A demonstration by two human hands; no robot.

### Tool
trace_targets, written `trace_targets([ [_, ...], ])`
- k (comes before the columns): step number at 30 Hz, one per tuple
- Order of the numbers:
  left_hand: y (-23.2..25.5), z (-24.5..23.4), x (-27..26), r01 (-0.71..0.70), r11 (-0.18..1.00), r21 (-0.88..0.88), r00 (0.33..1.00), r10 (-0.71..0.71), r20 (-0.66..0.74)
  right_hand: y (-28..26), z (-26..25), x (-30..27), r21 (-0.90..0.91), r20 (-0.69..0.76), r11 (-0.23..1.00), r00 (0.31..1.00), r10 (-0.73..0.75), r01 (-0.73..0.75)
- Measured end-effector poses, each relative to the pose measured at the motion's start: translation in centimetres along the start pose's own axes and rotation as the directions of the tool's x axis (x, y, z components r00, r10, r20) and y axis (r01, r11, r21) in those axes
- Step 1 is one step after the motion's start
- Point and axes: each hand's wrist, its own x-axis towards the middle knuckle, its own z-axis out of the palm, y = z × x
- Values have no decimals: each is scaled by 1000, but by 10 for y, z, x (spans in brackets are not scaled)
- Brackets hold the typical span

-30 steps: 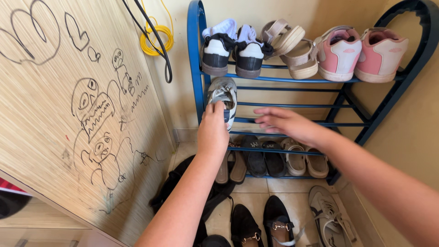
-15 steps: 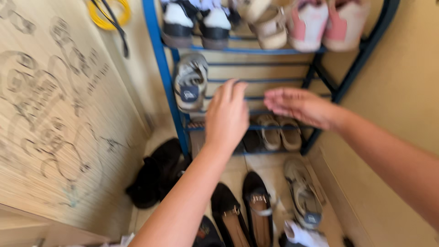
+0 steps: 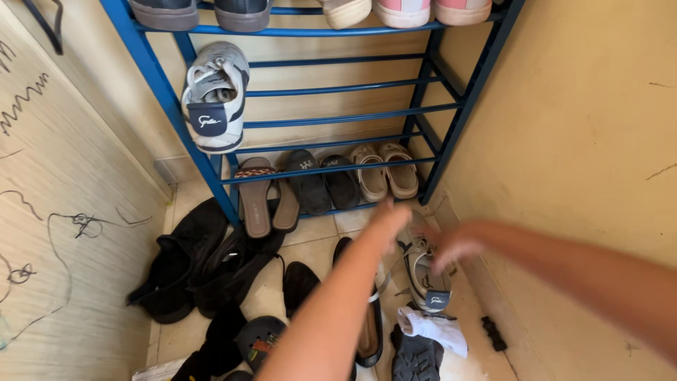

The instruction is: The person organizes a shoe rack by picking up various shoes from the floor and lower shelves, then placing them onto the rack. They handle sneakers, sandals, flats, and slides, arranging them by type and color across multiple shelves.

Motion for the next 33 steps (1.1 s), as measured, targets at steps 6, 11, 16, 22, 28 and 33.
trace_targets([
  [6,-87,29,36,114,993,34,993,-113,-30,44,73,68,-75,-347,997,937,-28,2],
  [11,-93,31,35,87,995,-49,996,-86,18,87,68,107,-39,-580,954,771,-264,298],
  [16,-58,12,-9,215,975,-62,976,-216,-14,82,38,111,-58,-614,926,719,-327,372],
  [22,-55,-38,-60,196,957,-214,981,-193,33,2,19,82,-267,-502,785,614,-608,559],
  [28,-57,-82,-96,90,985,-147,985,-110,-135,-102,37,-19,-349,-401,785,675,-619,513],
  [33,-48,-101,-109,-29,977,-212,983,-11,-185,-171,39,-49,-750,-491,619,430,-757,233],
])
